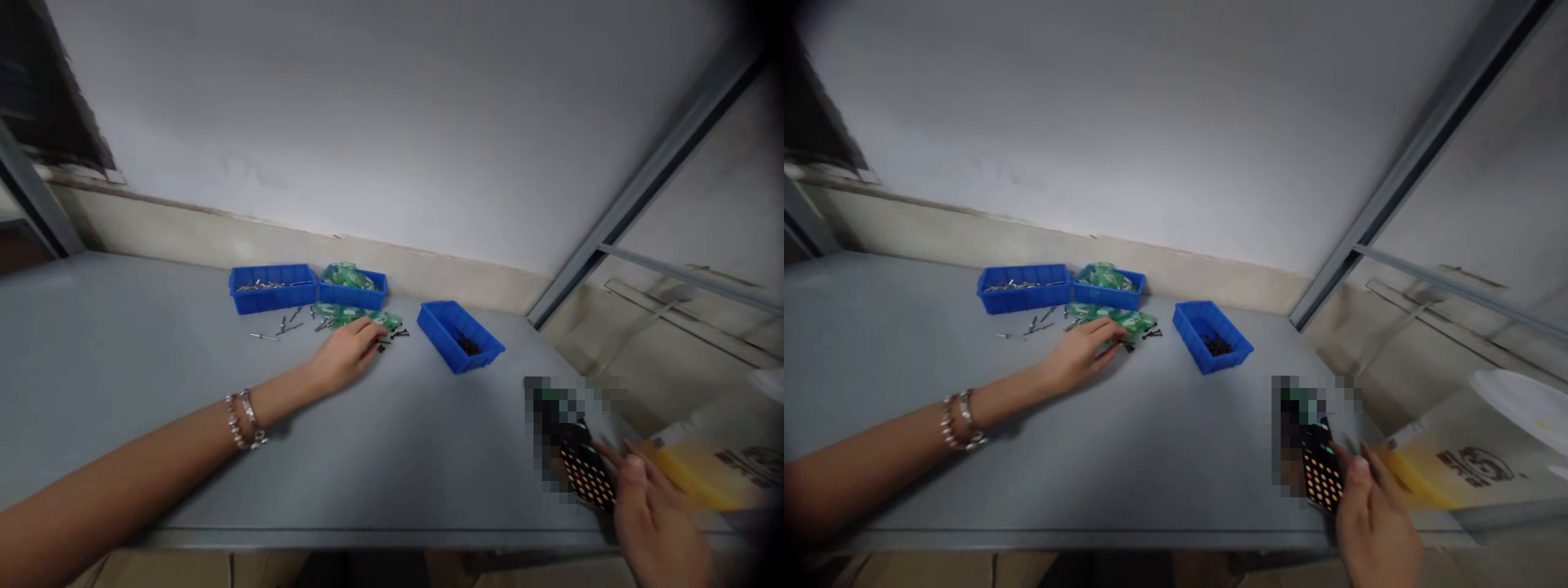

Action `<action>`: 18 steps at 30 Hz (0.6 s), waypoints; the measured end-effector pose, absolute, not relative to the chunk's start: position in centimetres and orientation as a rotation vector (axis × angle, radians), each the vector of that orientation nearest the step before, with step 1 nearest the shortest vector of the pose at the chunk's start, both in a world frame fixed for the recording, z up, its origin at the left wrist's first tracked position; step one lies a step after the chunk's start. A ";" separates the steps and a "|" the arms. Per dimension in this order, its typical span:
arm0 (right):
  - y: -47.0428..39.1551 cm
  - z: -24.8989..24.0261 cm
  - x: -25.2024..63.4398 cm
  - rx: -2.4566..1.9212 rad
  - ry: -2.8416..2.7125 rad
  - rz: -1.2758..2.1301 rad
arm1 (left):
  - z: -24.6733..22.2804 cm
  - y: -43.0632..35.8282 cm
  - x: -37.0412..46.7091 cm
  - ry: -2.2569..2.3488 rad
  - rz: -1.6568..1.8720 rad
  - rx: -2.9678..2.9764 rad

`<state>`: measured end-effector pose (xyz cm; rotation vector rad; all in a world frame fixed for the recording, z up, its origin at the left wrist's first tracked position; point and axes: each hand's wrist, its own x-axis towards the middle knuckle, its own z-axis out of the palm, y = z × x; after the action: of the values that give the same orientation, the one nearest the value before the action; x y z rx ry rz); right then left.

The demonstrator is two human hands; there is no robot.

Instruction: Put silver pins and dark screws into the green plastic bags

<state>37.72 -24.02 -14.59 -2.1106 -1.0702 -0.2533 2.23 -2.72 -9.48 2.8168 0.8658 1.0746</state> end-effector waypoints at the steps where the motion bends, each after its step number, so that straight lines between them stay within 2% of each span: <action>1: -24.0 -14.6 37.8 -2.074 -1.096 -0.237 | -9.6 -3.0 1.7 0.839 1.097 2.700; 6: -24.1 -15.1 38.9 -1.986 -1.213 -0.160 | -11.0 -4.0 0.3 0.877 1.113 2.224; 18: -24.2 -14.5 38.3 -2.214 -0.984 -0.185 | -11.1 -4.0 0.4 1.006 1.004 1.938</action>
<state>38.34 -24.25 -14.53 -2.2139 -0.9840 -0.1845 0.38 -3.99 -11.08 1.9379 1.0063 1.0036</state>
